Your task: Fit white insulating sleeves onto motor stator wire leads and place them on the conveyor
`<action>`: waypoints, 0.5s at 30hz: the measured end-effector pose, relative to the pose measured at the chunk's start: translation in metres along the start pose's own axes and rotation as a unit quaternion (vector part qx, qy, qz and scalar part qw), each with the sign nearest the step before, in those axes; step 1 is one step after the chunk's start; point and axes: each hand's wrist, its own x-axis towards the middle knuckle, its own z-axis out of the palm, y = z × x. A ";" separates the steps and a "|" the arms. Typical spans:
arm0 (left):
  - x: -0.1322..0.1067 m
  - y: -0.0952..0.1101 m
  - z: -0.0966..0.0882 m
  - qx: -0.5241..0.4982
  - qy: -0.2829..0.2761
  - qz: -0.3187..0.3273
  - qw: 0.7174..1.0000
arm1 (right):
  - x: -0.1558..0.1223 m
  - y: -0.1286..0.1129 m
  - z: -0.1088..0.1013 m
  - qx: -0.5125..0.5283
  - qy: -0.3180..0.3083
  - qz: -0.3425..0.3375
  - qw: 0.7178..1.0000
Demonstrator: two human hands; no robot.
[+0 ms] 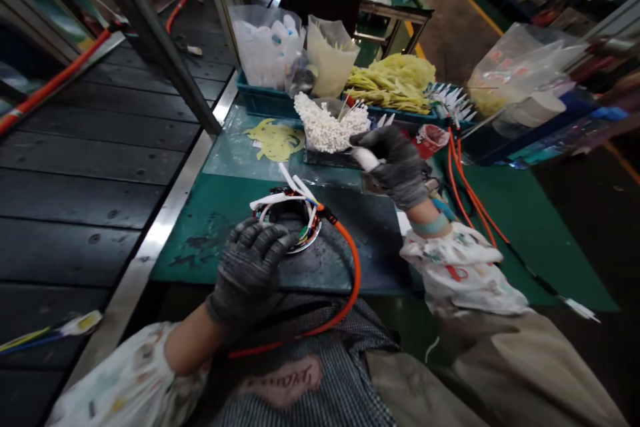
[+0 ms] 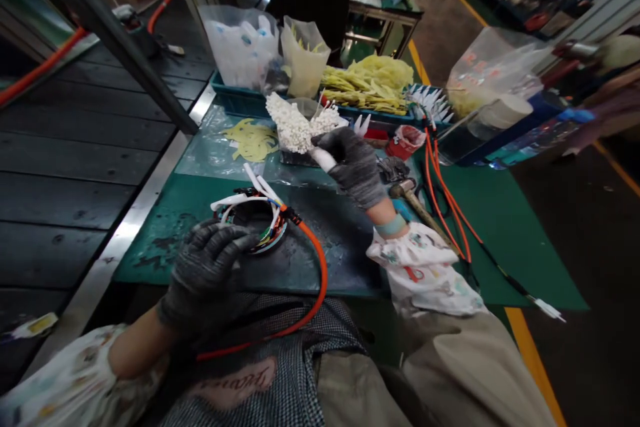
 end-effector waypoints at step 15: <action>0.005 0.006 0.033 -0.076 -0.037 -0.098 0.992 | -0.110 -0.100 -0.018 0.053 -0.026 0.125 0.990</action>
